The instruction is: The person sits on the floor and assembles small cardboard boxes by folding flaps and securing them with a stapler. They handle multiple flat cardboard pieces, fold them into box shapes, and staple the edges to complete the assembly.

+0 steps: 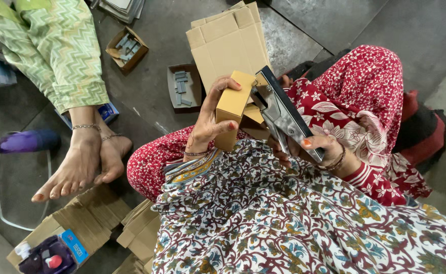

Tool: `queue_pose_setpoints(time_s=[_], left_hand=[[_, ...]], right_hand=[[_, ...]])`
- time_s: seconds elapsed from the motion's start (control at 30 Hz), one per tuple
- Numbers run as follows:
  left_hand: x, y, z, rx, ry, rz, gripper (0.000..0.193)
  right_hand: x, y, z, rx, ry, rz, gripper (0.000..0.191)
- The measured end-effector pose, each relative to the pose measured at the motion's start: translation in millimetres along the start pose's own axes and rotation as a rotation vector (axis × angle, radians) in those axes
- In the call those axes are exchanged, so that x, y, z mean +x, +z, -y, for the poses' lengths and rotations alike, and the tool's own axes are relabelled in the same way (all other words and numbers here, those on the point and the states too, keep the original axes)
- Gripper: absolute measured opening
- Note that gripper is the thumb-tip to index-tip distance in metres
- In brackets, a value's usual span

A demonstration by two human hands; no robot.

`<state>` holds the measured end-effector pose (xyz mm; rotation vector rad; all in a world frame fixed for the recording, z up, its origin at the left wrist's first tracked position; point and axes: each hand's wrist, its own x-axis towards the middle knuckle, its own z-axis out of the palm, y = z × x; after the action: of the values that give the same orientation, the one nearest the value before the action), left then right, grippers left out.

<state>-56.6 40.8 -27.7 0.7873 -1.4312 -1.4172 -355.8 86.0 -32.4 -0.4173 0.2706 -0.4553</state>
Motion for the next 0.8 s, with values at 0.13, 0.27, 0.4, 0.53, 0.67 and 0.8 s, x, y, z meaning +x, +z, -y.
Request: queue_pose_setpoints(time_s=[0.13,0.27,0.4,0.53,0.67,0.8], left_hand=[[0,1,-6,0.056,-0.013,0.019,0.08],[3,1,-12,0.146,-0.005,0.052,0.076],[5,-1,-12,0.145,-0.044,0.102,0.079],[7,-4,-9,0.341,0.013,0.179,0.081],[10,-5,-7,0.28,-0.017,0.232,0.081],[11,-4,-6,0.321,-0.007,0.258,0.08]], right_hand=[[-1,1,4,-0.092,0.013,-0.074,0.071],[1,9,5,-0.214,-0.002,-0.156,0.07],[4,12,-3,-0.216,-0.016,-0.192,0.067],[3,10,-23,-0.253,0.04,-0.324,0.037],[3,13,-35,-0.187,0.088,-0.422,0.033],[1,22,-17,-0.524,0.059,-0.161,0.052]])
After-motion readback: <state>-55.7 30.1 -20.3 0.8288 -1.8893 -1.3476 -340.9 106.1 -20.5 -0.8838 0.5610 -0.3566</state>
